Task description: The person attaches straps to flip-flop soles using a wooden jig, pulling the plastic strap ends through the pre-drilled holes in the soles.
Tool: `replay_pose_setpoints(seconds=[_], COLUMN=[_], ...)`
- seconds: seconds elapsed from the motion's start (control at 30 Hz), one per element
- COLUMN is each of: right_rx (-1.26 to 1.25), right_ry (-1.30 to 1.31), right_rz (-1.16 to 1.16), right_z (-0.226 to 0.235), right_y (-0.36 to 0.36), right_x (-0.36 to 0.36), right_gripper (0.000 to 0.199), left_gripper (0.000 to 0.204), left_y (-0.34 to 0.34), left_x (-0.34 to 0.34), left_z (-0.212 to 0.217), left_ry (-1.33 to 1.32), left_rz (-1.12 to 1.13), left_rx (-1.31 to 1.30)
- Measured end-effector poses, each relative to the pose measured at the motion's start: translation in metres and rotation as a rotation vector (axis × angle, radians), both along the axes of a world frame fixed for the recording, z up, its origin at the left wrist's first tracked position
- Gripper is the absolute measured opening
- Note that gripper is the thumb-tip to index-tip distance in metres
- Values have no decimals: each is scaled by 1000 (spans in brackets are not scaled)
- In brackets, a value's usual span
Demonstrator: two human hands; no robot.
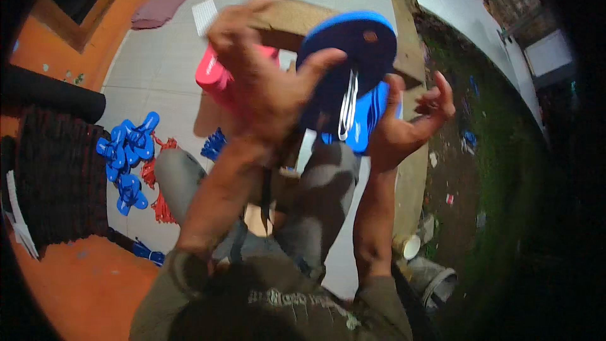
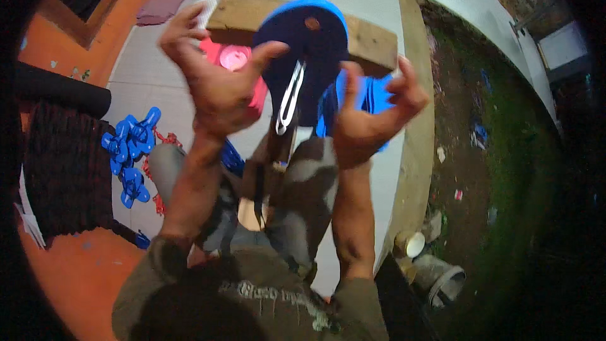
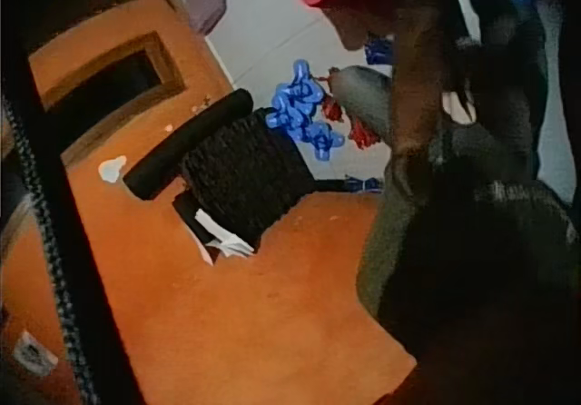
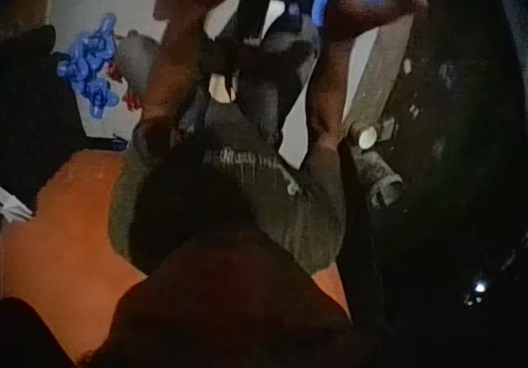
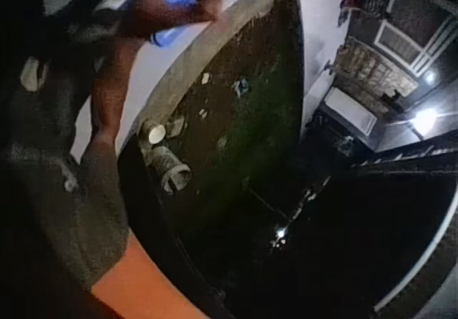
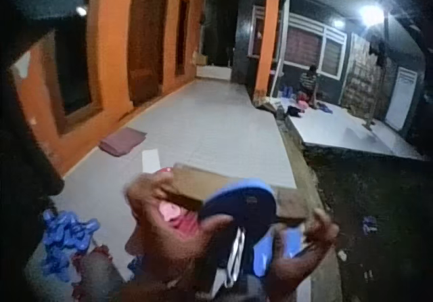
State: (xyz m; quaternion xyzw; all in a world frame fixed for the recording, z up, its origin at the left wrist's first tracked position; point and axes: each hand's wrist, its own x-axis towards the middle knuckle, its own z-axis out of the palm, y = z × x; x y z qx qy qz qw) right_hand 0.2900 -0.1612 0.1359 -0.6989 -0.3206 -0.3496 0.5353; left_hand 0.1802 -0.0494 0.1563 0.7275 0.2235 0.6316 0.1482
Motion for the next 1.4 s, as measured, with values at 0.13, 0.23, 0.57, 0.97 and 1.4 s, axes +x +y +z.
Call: replay_pose_setpoints(seconds=[0.13,0.23,0.57,0.97,1.4], right_rx=[-371,-866,-113,-24,-78], right_ry=[369,454,1036,1033,120], right_rz=[-284,-473,95,813,944], right_z=[-149,-224,-167,-52,8], right_y=[-72,-78,-132,-98,-47], right_x=[124,131,82,-87,-46], right_gripper=[51,75,70,73,20], left_gripper=[54,38,35,32,32], left_y=[-9,-26,-67,-81,-24], left_x=[-60,-88,-94,-86,-55], left_z=[-62,-128,-155,-77,-14], left_ry=[32,241,514,324,135], left_rz=[-55,-74,-501,-799,-773], left_rx=[-242,-442,-838,-755,113])
